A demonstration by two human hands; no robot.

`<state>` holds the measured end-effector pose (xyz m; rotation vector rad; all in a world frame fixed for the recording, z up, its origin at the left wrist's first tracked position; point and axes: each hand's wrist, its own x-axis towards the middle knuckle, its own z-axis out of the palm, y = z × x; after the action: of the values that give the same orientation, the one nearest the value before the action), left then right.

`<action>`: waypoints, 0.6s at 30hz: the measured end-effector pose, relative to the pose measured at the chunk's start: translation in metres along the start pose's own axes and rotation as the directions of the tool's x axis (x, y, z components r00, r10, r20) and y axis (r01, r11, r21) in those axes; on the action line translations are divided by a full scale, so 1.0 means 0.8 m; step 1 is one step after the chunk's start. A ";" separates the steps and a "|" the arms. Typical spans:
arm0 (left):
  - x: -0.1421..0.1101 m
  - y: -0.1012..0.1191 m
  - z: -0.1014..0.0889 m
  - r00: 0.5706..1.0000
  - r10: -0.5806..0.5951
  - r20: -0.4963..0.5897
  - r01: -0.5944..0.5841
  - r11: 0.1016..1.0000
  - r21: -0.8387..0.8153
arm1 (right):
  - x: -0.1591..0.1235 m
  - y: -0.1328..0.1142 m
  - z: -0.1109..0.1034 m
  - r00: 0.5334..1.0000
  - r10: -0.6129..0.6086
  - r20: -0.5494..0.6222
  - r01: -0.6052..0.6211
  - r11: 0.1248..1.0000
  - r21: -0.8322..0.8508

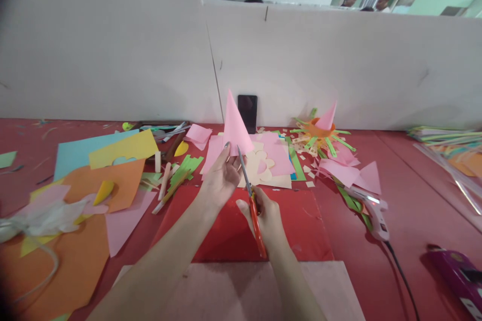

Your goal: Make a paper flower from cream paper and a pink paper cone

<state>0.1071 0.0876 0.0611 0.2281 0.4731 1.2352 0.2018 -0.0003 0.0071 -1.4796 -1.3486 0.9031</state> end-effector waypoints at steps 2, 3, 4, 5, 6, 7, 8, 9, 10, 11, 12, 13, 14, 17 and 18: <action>0.000 0.004 0.001 1.000 0.010 -0.001 -0.010 1.000 -0.003 | 0.000 -0.001 -0.001 0.999 -0.010 0.034 0.010 1.000 0.009; 0.000 0.006 0.002 1.000 0.014 -0.009 -0.014 1.000 -0.004 | 0.000 -0.001 -0.001 0.999 -0.016 0.050 0.016 1.000 0.011; 0.001 0.008 0.003 1.000 0.019 -0.020 -0.019 1.000 -0.005 | 0.000 -0.001 -0.001 0.998 -0.021 0.064 0.021 1.000 0.011; 0.001 0.010 0.004 0.999 0.023 -0.025 -0.023 1.000 -0.006 | 0.000 -0.001 -0.001 0.997 -0.025 0.069 0.025 1.000 0.009; 0.001 0.011 0.004 0.999 0.026 -0.026 -0.026 1.000 -0.006 | 0.000 0.000 -0.001 0.997 -0.027 0.069 0.027 1.000 0.007; 0.001 0.013 0.005 0.999 0.036 -0.018 -0.036 0.999 -0.007 | 0.000 0.000 -0.001 0.997 -0.029 0.065 0.028 1.000 0.006; 0.002 0.014 0.005 0.999 0.042 -0.002 -0.042 0.999 -0.007 | -0.001 0.000 0.000 0.998 -0.032 0.058 0.031 0.999 0.008; 0.002 0.015 0.005 0.999 0.054 0.005 -0.054 0.999 -0.011 | -0.001 0.000 0.000 0.998 -0.035 0.050 0.034 0.999 0.014; 0.002 0.016 0.005 0.998 0.063 0.008 -0.063 0.998 -0.015 | -0.002 -0.001 0.000 0.999 -0.034 0.043 0.033 0.999 0.026; 0.003 0.016 0.005 0.998 0.067 0.010 -0.067 0.998 -0.019 | -0.002 -0.002 0.000 0.999 -0.027 0.035 0.026 0.999 0.043; 0.003 0.016 0.005 0.998 0.070 0.009 -0.070 0.997 -0.023 | -0.003 -0.002 0.000 0.999 -0.017 0.034 0.015 0.998 0.063; 0.002 0.016 0.005 0.998 0.067 0.009 -0.067 0.997 -0.025 | -0.003 -0.003 0.000 0.999 -0.003 0.037 0.000 0.996 0.085; 0.002 0.015 0.005 0.998 0.061 0.008 -0.061 0.998 -0.027 | -0.004 -0.003 0.000 0.999 0.011 0.047 -0.016 0.994 0.107; 0.002 0.011 0.005 0.999 0.033 -0.006 -0.033 0.999 -0.024 | -0.004 -0.001 0.000 0.997 0.022 0.074 -0.034 0.986 0.164; 0.002 0.010 0.004 1.000 0.022 -0.010 -0.023 1.000 -0.021 | -0.004 0.000 0.000 0.997 0.017 0.073 -0.030 0.984 0.178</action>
<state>0.1021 0.0917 0.0673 0.2099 0.4663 1.2631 0.2016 -0.0037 0.0072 -1.3388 -1.2682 1.0728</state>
